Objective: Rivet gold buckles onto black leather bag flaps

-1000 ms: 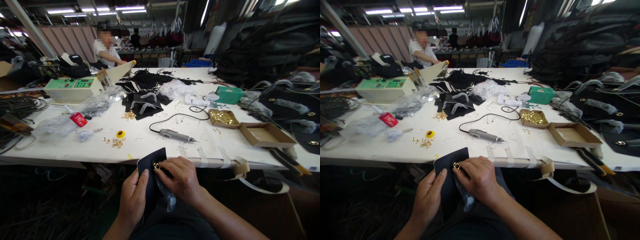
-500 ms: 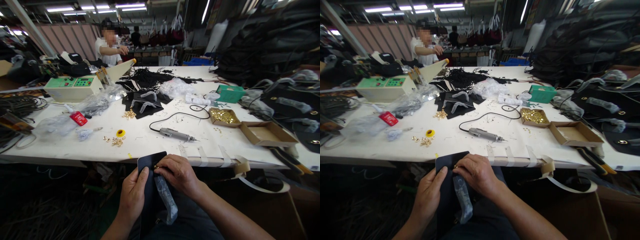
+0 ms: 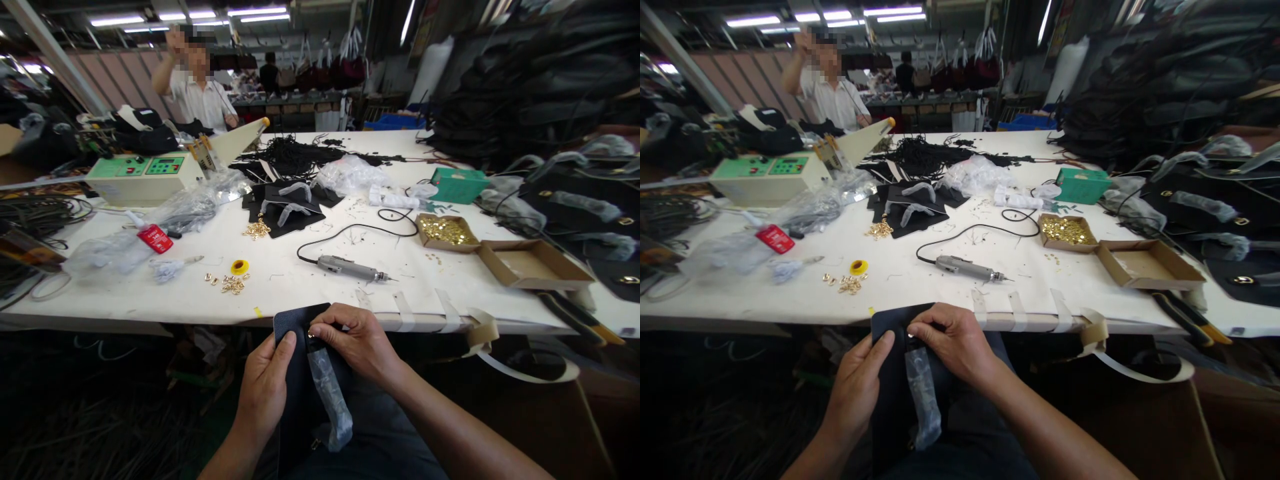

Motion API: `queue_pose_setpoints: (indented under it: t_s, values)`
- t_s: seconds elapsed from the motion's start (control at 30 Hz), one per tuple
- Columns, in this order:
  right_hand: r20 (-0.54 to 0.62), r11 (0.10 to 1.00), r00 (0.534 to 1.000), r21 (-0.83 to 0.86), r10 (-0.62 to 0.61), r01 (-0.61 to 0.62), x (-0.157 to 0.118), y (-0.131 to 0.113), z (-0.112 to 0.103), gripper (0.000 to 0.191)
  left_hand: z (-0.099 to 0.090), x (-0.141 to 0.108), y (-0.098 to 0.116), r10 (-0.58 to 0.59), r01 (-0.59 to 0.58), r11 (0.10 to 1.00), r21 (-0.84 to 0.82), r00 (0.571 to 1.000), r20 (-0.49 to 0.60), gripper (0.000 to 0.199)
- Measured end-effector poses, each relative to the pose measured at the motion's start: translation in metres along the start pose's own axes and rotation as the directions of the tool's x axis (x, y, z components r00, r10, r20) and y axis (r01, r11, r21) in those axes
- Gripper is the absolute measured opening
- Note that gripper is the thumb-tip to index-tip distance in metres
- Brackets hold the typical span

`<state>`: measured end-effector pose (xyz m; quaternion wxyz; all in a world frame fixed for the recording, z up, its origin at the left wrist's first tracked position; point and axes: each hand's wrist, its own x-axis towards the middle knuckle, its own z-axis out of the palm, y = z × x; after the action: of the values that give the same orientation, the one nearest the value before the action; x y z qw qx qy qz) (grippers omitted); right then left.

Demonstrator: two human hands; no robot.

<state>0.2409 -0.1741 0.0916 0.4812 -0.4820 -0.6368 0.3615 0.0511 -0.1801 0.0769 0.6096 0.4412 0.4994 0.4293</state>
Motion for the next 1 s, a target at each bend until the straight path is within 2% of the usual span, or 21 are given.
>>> queue_pose_setpoints:
  t_s: [0.1, 0.2, 0.27, 0.3, 0.37, 0.43, 0.47, 0.5, 0.57, 0.7, 0.73, 0.8, 0.87, 0.9, 0.93, 1.0]
  values:
    - [-0.148, 0.999, 0.989, 0.016, 0.032, -0.03, 0.005, 0.003, -0.003, 0.02, 0.005, 0.002, 0.004, -0.092, 0.095, 0.981, -0.17, 0.995, 0.029, 0.052]
    - [-0.331, 0.996, 0.939, 0.027, 0.092, -0.088, 0.004, 0.007, -0.009, 0.032, 0.009, 0.004, 0.012, -0.177, 0.178, 0.937, -0.3, 0.984, 0.031, 0.057]
    - [-0.364, 0.989, 0.92, 0.037, 0.147, -0.143, -0.002, 0.011, -0.014, 0.036, 0.01, 0.006, 0.017, -0.208, 0.202, 0.917, -0.344, 0.978, 0.019, 0.058]
    - [-0.335, 0.981, 0.922, 0.07, 0.195, -0.182, -0.006, 0.012, -0.015, 0.039, 0.01, 0.008, 0.019, -0.214, 0.204, 0.912, -0.357, 0.977, 0.01, 0.058]
    - [-0.162, 0.93, 0.927, 0.209, 0.338, -0.302, -0.018, 0.015, -0.015, 0.041, 0.01, 0.012, 0.021, -0.216, 0.197, 0.906, -0.374, 0.976, -0.011, 0.057]
    - [0.044, 0.819, 0.892, 0.376, 0.451, -0.433, -0.03, 0.016, -0.011, 0.04, 0.011, 0.017, 0.021, -0.216, 0.188, 0.9, -0.394, 0.976, -0.027, 0.053]
    - [0.102, 0.758, 0.87, 0.449, 0.483, -0.473, -0.034, 0.015, -0.008, 0.04, 0.012, 0.018, 0.02, -0.219, 0.189, 0.893, -0.409, 0.975, -0.026, 0.05]
    - [0.119, 0.703, 0.853, 0.515, 0.508, -0.49, -0.037, 0.015, -0.004, 0.041, 0.012, 0.019, 0.018, -0.222, 0.192, 0.883, -0.428, 0.975, -0.019, 0.048]
    - [0.052, 0.635, 0.832, 0.62, 0.552, -0.461, -0.037, 0.014, 0.001, 0.043, 0.014, 0.018, 0.012, -0.213, 0.194, 0.869, -0.455, 0.977, 0.012, 0.045]
    - [-0.074, 0.588, 0.775, 0.698, 0.627, -0.409, -0.024, 0.017, 0.004, 0.043, 0.016, 0.004, -0.001, -0.243, 0.287, 0.879, -0.38, 0.957, 0.16, 0.044]
    - [-0.111, 0.62, 0.779, 0.678, 0.617, -0.394, -0.022, 0.019, 0.002, 0.041, 0.016, 0.0, -0.003, -0.267, 0.323, 0.878, -0.354, 0.943, 0.2, 0.044]
    - [-0.262, 0.773, 0.81, 0.544, 0.525, -0.325, -0.022, 0.02, -0.001, 0.041, 0.016, -0.005, -0.004, -0.298, 0.363, 0.867, -0.342, 0.927, 0.229, 0.044]
    - [-0.469, 0.947, 0.829, 0.247, 0.303, -0.206, -0.03, 0.017, -0.004, 0.038, 0.015, -0.006, 0.0, -0.318, 0.37, 0.85, -0.375, 0.928, 0.195, 0.044]
    - [-0.522, 0.989, 0.84, 0.064, 0.147, -0.133, -0.037, 0.013, -0.006, 0.031, 0.015, -0.005, 0.002, -0.33, 0.37, 0.84, -0.397, 0.929, 0.168, 0.044]
    - [-0.511, 0.993, 0.86, -0.102, -0.008, -0.051, -0.044, 0.009, -0.007, 0.024, 0.015, -0.004, 0.005, -0.34, 0.367, 0.831, -0.418, 0.93, 0.142, 0.045]
    - [-0.322, 0.94, 0.916, -0.314, -0.239, 0.135, -0.057, -0.002, -0.007, 0.015, 0.014, -0.001, 0.009, -0.328, 0.336, 0.829, -0.447, 0.939, 0.098, 0.048]
